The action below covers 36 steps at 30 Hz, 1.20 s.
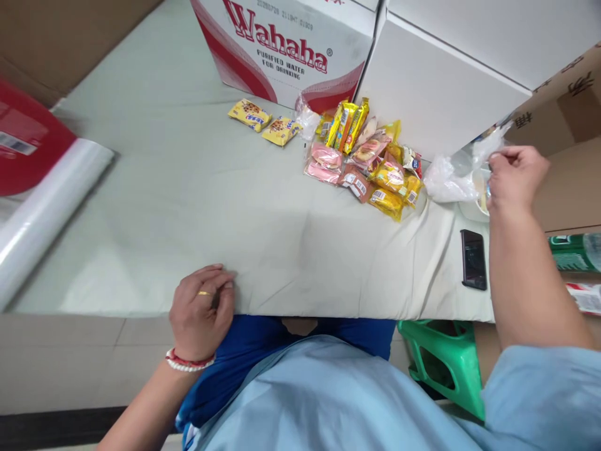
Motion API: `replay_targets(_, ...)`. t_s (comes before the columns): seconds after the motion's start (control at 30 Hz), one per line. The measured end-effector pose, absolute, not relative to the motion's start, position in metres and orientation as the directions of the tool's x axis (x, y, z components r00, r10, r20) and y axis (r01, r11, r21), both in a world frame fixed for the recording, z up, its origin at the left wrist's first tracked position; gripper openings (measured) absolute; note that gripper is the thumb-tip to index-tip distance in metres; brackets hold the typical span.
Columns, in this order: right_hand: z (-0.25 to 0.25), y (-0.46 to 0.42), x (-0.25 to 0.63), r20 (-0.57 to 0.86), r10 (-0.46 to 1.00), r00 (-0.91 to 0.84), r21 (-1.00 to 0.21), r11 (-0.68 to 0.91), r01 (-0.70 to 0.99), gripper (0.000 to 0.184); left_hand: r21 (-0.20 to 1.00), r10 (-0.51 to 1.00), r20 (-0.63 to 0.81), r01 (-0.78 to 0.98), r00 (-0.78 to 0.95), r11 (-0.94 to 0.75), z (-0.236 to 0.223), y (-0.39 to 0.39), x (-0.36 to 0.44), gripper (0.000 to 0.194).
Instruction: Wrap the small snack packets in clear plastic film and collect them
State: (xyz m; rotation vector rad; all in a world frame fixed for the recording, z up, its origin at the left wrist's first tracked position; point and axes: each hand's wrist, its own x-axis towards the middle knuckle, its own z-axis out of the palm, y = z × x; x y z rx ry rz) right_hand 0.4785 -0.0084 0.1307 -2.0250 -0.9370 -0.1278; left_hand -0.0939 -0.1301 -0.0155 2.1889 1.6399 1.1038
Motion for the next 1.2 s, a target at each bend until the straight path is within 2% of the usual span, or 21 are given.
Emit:
replay_targets(0.03,0.129,-0.021,0.455,0.306,0.610,0.731,-0.802,-0.248,0.543,0.013,0.596,0.899,0.423,0.712,0.115,-0.372,-0.007,-0.131,-0.088,0.012)
replay_targets(0.07,0.125,-0.036,0.429,0.165,0.712,0.682,-0.891,-0.188,0.413,0.012,0.637,0.909,0.398,0.675,0.124,-0.372,0.001,-0.132,-0.079,0.013)
replay_targets(0.1,0.118,-0.053,0.399,0.069,0.815,0.575,-0.945,-0.131,0.300,0.010,0.681,0.919,0.365,0.630,0.149,-0.373,0.008,-0.133,-0.069,0.013)
replay_targets(0.17,0.099,-0.088,0.338,-0.081,0.912,0.401,-0.989,-0.122,0.078,0.023,0.796,0.939,0.275,0.500,0.204,-0.342,0.019,-0.134,-0.043,0.015)
replay_targets(0.23,0.077,-0.123,0.282,-0.247,0.935,0.256,-0.967,-0.222,-0.121,0.035,0.920,0.959,0.145,0.323,0.244,-0.222,0.023,-0.134,-0.014,0.021)
replay_targets(0.3,0.056,-0.150,0.239,-0.375,0.918,0.132,-0.903,-0.329,-0.275,0.042,0.994,0.952,-0.042,0.106,0.304,0.010,0.022,-0.132,0.009,0.046)
replay_targets(0.33,0.048,-0.160,0.223,-0.418,0.905,0.080,-0.870,-0.373,-0.323,0.044,0.991,0.925,-0.125,0.009,0.358,0.131,0.020,-0.131,0.017,0.054)
replay_targets(0.4,0.037,-0.174,0.204,-0.470,0.883,0.000,-0.815,-0.434,-0.384,0.043,0.945,0.882,-0.239,-0.111,0.407,0.308,0.017,-0.131,0.027,0.055)
replay_targets(0.6,0.033,-0.184,0.211,-0.527,0.848,-0.053,-0.762,-0.499,-0.412,0.043,0.781,0.802,-0.432,-0.274,0.412,0.561,0.017,-0.137,0.025,0.056)
replay_targets(0.7,0.031,-0.187,0.217,-0.473,0.879,0.055,-0.824,-0.420,-0.381,0.044,0.799,0.835,-0.452,-0.274,0.315,0.536,0.024,-0.141,0.023,0.056)
replay_targets(0.8,0.029,-0.194,0.214,-0.284,0.939,0.194,-0.954,-0.256,-0.155,0.034,0.855,0.884,-0.420,-0.236,0.207,0.462,0.033,-0.145,0.021,0.054)
replay_targets(0.87,0.028,-0.200,0.210,-0.162,0.972,0.169,-0.983,-0.174,0.053,0.025,0.867,0.865,-0.411,-0.171,0.288,0.468,0.037,-0.146,0.020,0.056)
replay_targets(0.93,0.027,-0.205,0.207,-0.103,0.987,0.124,-0.978,-0.123,0.167,0.021,0.878,0.836,-0.407,-0.096,0.367,0.469,0.037,-0.146,0.020,0.055)
replay_targets(1.0,0.025,-0.207,0.208,-0.088,0.981,0.175,-0.981,-0.116,0.154,0.022,0.880,0.850,-0.411,-0.100,0.331,0.464,0.033,-0.145,0.019,0.051)
replay_targets(1.1,0.020,-0.206,0.216,-0.154,0.936,0.317,-0.986,-0.167,0.013,0.025,0.868,0.892,-0.396,-0.226,0.218,0.441,0.028,-0.142,0.017,0.047)
replay_targets(1.2,0.019,-0.205,0.227,-0.200,0.899,0.390,-0.979,-0.198,-0.044,0.029,0.878,0.915,-0.344,-0.273,0.212,0.394,0.027,-0.142,0.013,0.043)
